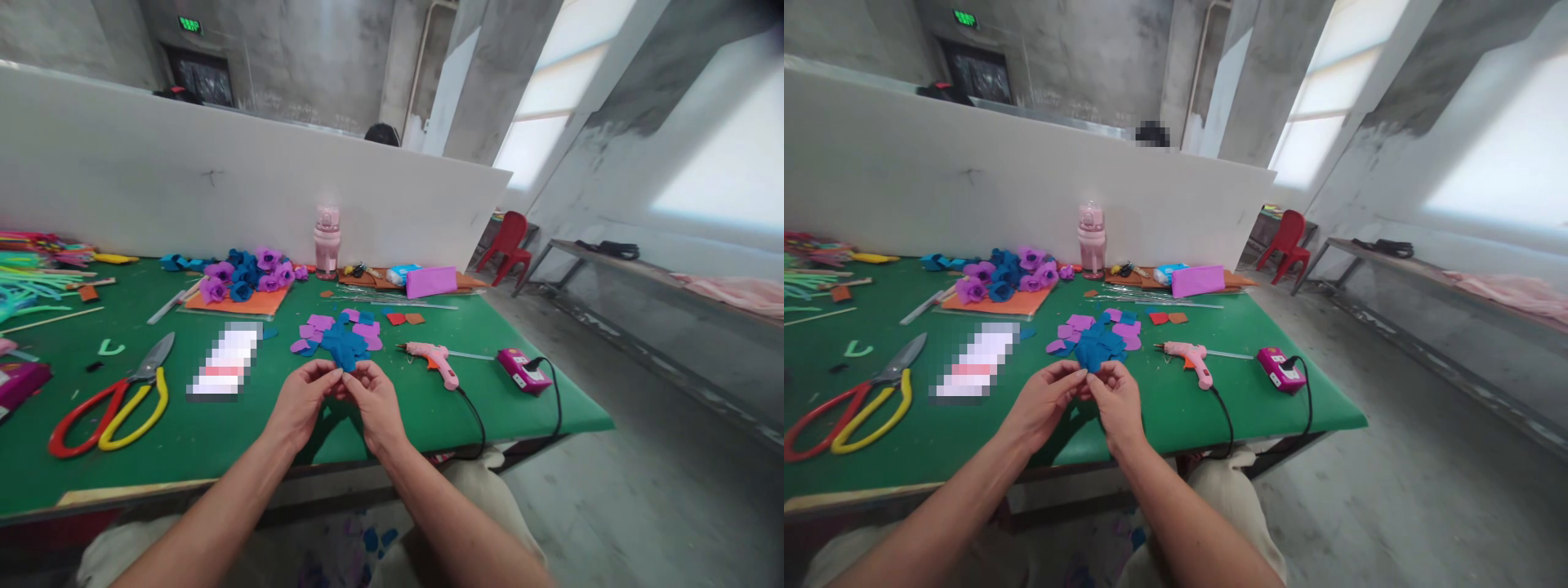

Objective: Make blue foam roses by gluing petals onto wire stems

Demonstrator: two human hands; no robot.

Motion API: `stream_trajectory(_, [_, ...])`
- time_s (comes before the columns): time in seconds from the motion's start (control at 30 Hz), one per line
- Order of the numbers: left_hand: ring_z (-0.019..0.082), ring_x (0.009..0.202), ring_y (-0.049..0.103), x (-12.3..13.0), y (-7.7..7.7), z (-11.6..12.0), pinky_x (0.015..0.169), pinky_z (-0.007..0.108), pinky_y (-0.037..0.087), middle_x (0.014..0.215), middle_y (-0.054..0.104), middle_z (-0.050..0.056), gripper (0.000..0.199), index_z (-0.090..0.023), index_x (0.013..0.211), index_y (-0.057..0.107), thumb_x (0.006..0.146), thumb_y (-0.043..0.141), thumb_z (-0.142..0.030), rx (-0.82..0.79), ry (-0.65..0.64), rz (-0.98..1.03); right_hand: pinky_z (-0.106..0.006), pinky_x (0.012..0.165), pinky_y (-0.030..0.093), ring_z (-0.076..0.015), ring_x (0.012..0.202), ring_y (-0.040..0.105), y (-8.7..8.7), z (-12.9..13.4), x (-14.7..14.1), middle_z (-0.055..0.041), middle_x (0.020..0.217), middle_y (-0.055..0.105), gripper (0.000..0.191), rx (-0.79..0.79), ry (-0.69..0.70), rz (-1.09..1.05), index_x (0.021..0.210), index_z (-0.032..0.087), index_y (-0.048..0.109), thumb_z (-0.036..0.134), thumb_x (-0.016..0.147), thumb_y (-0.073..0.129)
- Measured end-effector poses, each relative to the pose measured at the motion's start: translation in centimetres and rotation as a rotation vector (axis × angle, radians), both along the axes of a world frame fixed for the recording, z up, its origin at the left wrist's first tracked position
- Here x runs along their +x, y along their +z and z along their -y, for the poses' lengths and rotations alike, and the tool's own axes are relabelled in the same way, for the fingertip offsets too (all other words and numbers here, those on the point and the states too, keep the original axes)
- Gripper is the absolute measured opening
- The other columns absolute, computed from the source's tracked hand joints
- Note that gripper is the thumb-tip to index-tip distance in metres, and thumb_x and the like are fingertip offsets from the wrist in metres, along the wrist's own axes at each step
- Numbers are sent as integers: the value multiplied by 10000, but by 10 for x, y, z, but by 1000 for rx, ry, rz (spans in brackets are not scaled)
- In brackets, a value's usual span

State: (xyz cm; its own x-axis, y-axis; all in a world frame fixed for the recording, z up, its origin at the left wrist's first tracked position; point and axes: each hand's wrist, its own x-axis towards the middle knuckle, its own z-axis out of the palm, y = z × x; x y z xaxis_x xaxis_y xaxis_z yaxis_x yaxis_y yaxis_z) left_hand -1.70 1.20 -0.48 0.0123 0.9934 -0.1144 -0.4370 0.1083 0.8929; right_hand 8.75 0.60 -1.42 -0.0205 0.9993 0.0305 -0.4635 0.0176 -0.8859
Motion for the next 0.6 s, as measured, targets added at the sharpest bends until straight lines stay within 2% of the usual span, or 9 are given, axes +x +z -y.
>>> stream_trajectory(0.1, [98, 569, 535, 0, -1, 0, 578, 236, 425, 617, 578, -19, 212, -139, 678, 590, 574, 745, -241, 12, 13, -15, -211, 550, 461, -81, 523, 553, 0, 0, -1, 57, 603, 579, 229, -17, 12, -25, 802, 179, 539, 269, 656, 691])
stream_trajectory(0.23, [101, 576, 524, 0, 1, 0, 571, 235, 413, 627, 567, -18, 230, -141, 675, 590, 561, 749, -262, 21, 37, -31, -215, 573, 460, -83, 548, 554, 0, -1, 1, 47, 620, 587, 204, -23, 12, -29, 785, 175, 565, 261, 650, 692])
stream_trajectory(0.4, [84, 565, 478, -1, 1, -1, 529, 202, 369, 637, 556, -19, 239, -140, 691, 604, 563, 747, -283, 61, 103, -143, -215, 610, 460, -87, 609, 568, 1, -5, 9, 23, 693, 617, 211, -81, -33, -9, 808, 167, 612, 251, 633, 695])
stream_trajectory(0.6, [92, 564, 481, -2, 0, -2, 531, 208, 371, 629, 560, -17, 254, -140, 710, 602, 581, 735, -312, 72, 92, -180, -213, 606, 444, -82, 598, 551, 1, -8, 10, 16, 696, 622, 243, -110, 0, -13, 817, 164, 624, 232, 602, 714])
